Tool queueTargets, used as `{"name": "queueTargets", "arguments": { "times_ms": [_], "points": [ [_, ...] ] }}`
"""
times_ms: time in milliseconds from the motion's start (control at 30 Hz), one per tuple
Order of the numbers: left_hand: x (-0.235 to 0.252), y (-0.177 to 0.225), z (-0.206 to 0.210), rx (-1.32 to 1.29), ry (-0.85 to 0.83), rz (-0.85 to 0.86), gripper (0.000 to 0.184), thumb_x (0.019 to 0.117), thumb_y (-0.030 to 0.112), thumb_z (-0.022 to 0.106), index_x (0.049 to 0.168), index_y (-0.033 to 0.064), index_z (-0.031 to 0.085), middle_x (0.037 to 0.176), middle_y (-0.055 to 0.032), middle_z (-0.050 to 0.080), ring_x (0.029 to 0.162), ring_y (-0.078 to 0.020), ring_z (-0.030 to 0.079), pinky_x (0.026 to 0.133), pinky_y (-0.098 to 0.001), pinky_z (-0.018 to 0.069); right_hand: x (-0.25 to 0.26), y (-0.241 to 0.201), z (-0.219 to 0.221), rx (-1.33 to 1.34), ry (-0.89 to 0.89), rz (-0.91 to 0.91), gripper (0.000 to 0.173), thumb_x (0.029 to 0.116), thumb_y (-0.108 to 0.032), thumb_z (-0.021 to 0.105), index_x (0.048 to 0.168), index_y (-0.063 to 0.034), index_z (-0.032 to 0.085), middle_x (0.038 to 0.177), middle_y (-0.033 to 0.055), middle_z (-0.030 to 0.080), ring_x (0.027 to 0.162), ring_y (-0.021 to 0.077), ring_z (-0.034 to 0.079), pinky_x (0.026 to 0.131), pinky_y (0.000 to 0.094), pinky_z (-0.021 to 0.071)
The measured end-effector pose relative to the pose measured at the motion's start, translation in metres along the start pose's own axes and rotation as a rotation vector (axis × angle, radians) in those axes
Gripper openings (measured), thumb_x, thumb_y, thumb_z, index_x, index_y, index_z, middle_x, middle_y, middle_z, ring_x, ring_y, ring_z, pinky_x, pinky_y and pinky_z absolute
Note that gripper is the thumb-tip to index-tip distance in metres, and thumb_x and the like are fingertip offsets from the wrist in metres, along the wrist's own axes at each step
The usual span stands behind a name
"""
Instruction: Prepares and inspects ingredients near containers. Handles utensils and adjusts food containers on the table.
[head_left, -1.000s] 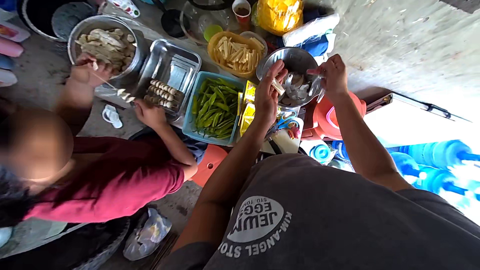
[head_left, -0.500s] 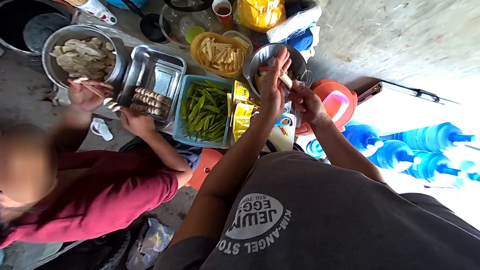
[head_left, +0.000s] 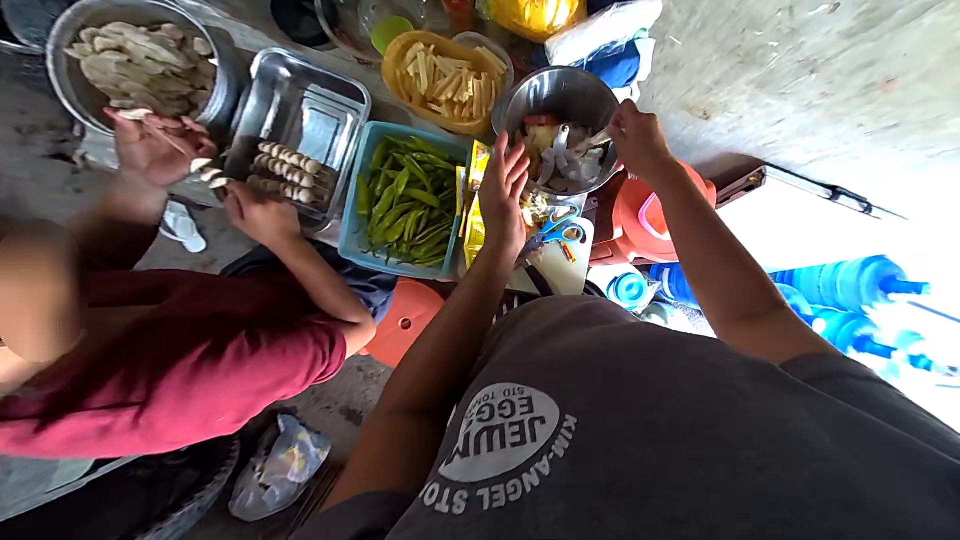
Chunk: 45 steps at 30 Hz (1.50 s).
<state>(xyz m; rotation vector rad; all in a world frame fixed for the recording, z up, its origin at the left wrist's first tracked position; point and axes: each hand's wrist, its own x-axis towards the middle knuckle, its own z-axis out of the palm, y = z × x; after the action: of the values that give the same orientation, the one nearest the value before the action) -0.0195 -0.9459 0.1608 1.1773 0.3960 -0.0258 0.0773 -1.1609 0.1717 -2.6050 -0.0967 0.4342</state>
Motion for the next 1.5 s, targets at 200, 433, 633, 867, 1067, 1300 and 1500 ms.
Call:
{"name": "queueTargets", "arguments": {
  "times_ms": [200,433,633,867,1067,1300,1500],
  "points": [
    [-0.02,-0.018,-0.05,0.094,0.069,-0.027,0.055,0.1134,0.035,0.023,0.154,0.0018,0.039,0.145,-0.016,0.057,0.129,-0.0191,0.058,0.109,-0.0351,0.045,-0.005,-0.029,-0.025,-0.157,-0.042,-0.006,0.034,0.1088,-0.016,0.046,0.133,0.0073,0.052,0.118,0.0328,0.064,0.114,0.0506,0.063,0.095,0.065,0.048],
    [-0.036,-0.033,-0.088,0.225,0.148,-0.073,0.049,0.1124,0.028,0.03,0.145,-0.0031,0.049,0.132,-0.0171,0.063,0.116,-0.0156,0.064,0.1,-0.032,0.0497,-0.005,-0.033,-0.031,-0.144,-0.01,0.015,0.04,0.1072,-0.019,0.045,0.135,0.0087,0.05,0.118,0.0345,0.064,0.11,0.0503,0.065,0.092,0.0658,0.0499],
    [-0.029,-0.064,-0.097,0.853,-0.202,-0.137,0.033,0.1078,0.013,0.049,0.129,-0.0088,0.062,0.124,-0.0281,0.066,0.114,-0.0359,0.066,0.103,-0.0483,0.0495,0.012,-0.002,-0.006,-0.043,-0.058,0.033,0.04,0.1064,-0.018,0.05,0.134,0.0102,0.051,0.121,0.0352,0.062,0.114,0.0488,0.063,0.098,0.0626,0.0473],
    [-0.003,-0.117,-0.071,1.473,-0.511,-0.084,0.04,0.1025,0.017,0.06,0.133,-0.0096,0.059,0.137,-0.032,0.055,0.132,-0.0479,0.052,0.108,-0.0588,0.0436,-0.027,0.011,0.0,0.786,0.184,0.199,0.011,0.1058,-0.012,0.044,0.114,-0.0054,0.046,0.083,-0.0013,0.07,0.049,0.0001,0.052,0.044,0.0169,0.0402],
    [0.011,-0.131,-0.066,1.626,-0.592,-0.019,0.035,0.1021,0.007,0.055,0.131,-0.0125,0.058,0.139,-0.0301,0.054,0.131,-0.0465,0.052,0.103,-0.057,0.047,-0.079,0.022,0.041,0.932,0.117,0.254,0.02,0.1036,-0.009,0.048,0.124,-0.0079,0.046,0.08,-0.0043,0.058,0.058,0.0017,0.052,0.052,0.0188,0.0449],
    [0.021,-0.118,-0.08,1.662,-0.634,0.062,0.033,0.1011,0.005,0.056,0.132,-0.0071,0.061,0.144,-0.0289,0.051,0.135,-0.0468,0.049,0.105,-0.0573,0.0467,-0.091,-0.02,0.122,0.464,-0.314,0.226,0.032,0.1054,-0.002,0.038,0.119,0.0072,0.065,0.121,0.0222,0.063,0.099,0.0268,0.066,0.088,0.0441,0.0553],
    [0.0,-0.073,-0.093,1.558,-0.524,0.114,0.037,0.1032,0.023,0.06,0.125,-0.007,0.065,0.133,-0.0307,0.06,0.126,-0.0485,0.056,0.103,-0.0609,0.0455,-0.025,-0.119,0.143,-0.061,-0.44,0.079,0.039,0.0952,0.002,0.06,0.132,0.0117,0.055,0.158,0.0268,0.031,0.122,0.0423,0.059,0.096,0.0541,0.0547]
  ]
}}
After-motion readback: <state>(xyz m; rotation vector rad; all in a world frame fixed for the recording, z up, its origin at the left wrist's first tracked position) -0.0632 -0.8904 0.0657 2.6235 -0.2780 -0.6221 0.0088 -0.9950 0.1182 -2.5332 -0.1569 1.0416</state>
